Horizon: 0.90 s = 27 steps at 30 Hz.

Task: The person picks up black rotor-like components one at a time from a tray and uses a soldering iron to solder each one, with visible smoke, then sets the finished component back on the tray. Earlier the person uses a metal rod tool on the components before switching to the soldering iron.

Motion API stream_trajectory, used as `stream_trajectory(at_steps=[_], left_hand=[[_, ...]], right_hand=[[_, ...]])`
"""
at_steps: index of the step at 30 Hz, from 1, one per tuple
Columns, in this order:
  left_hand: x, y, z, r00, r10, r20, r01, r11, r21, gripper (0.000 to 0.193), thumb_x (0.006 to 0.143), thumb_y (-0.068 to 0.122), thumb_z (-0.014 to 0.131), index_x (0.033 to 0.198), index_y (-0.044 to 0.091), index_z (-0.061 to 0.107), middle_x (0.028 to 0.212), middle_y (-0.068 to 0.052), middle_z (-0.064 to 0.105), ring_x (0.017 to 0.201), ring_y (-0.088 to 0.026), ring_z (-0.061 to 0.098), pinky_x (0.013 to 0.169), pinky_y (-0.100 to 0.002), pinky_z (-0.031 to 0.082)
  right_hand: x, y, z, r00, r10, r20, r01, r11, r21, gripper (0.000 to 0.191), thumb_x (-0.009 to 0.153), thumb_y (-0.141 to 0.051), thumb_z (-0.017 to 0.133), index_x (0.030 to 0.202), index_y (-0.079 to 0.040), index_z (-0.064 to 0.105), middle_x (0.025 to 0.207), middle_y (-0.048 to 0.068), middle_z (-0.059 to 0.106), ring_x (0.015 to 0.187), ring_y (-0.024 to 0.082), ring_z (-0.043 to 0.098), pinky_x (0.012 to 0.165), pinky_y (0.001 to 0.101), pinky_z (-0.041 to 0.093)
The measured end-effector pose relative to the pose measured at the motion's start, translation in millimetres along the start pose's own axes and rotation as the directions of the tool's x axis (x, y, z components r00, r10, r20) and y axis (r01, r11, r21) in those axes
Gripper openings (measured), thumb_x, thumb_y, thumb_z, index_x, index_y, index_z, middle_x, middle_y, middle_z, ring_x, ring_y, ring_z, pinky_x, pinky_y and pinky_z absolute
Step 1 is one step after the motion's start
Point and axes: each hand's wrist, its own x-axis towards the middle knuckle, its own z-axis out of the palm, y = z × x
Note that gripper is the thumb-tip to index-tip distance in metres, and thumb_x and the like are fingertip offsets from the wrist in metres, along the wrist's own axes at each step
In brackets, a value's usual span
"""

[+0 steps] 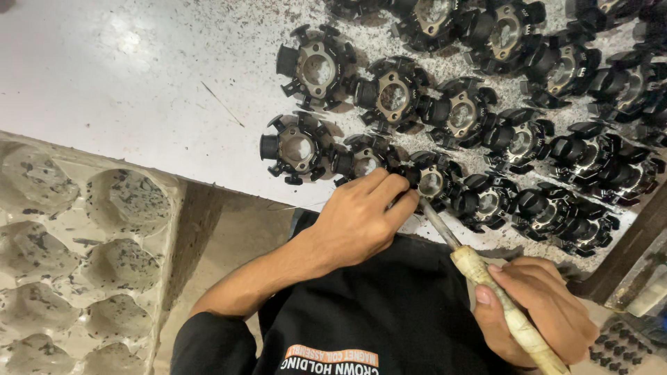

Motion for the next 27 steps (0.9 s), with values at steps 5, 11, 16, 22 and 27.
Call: stream_trajectory(at_steps=[5,11,16,22,27], left_hand=[[1.9,2.9,5.3,1.000,-0.012,-0.001,0.012,1.000,0.011,0.033,0.076,0.005,0.067,0.109,-0.001,0.065,0.102,-0.011,0.058,0.091,-0.028,0.060,0.074,-0.038,0.055],[-7.2,6.7,-24.5,0.997,0.049,-0.055,-0.043,0.995,0.093,0.041,0.073,0.008,0.070,0.113,-0.002,0.067,0.104,-0.011,0.063,0.087,-0.026,0.061,0.071,-0.039,0.055],[-29.5,-4.0,-57.1,0.988,-0.051,-0.145,0.099,0.934,0.343,0.037,0.073,-0.001,0.068,0.109,0.005,0.070,0.122,-0.006,0.071,0.082,-0.021,0.060,0.065,-0.034,0.051],[-46.3,7.8,-44.6,0.974,-0.064,-0.218,0.139,0.928,0.346,0.040,0.073,-0.001,0.069,0.113,0.001,0.069,0.127,-0.011,0.069,0.082,-0.022,0.059,0.069,-0.035,0.052],[-61.2,7.9,-51.0,0.950,-0.169,-0.262,0.216,0.962,0.165,0.047,0.071,-0.008,0.066,0.116,0.002,0.070,0.112,-0.011,0.065,0.087,-0.027,0.061,0.071,-0.038,0.053]], right_hand=[[9.9,-11.0,2.2,1.000,-0.002,0.014,0.003,0.998,-0.057,0.022,0.077,-0.002,0.079,0.089,0.012,0.067,0.073,0.020,0.069,0.066,0.028,0.072,0.067,0.0407,0.058],[1.4,4.0,-21.2,0.998,-0.021,0.061,0.015,0.996,0.086,0.021,0.084,-0.005,0.076,0.095,0.010,0.067,0.077,0.018,0.071,0.065,0.024,0.072,0.066,0.0377,0.061],[-34.1,39.4,2.3,0.880,0.363,-0.306,-0.086,0.756,0.649,0.026,0.097,-0.011,0.072,0.115,0.008,0.067,0.102,0.020,0.070,0.076,0.026,0.074,0.072,0.0330,0.066],[-36.4,45.0,33.5,0.982,0.132,-0.138,-0.023,0.799,0.600,0.028,0.095,-0.009,0.072,0.112,0.013,0.069,0.096,0.024,0.072,0.086,0.033,0.072,0.088,0.0385,0.059],[-23.8,25.8,37.4,0.998,0.060,0.010,-0.058,0.882,0.467,0.034,0.089,-0.012,0.072,0.113,0.012,0.068,0.097,0.024,0.071,0.089,0.031,0.072,0.090,0.0392,0.058]])
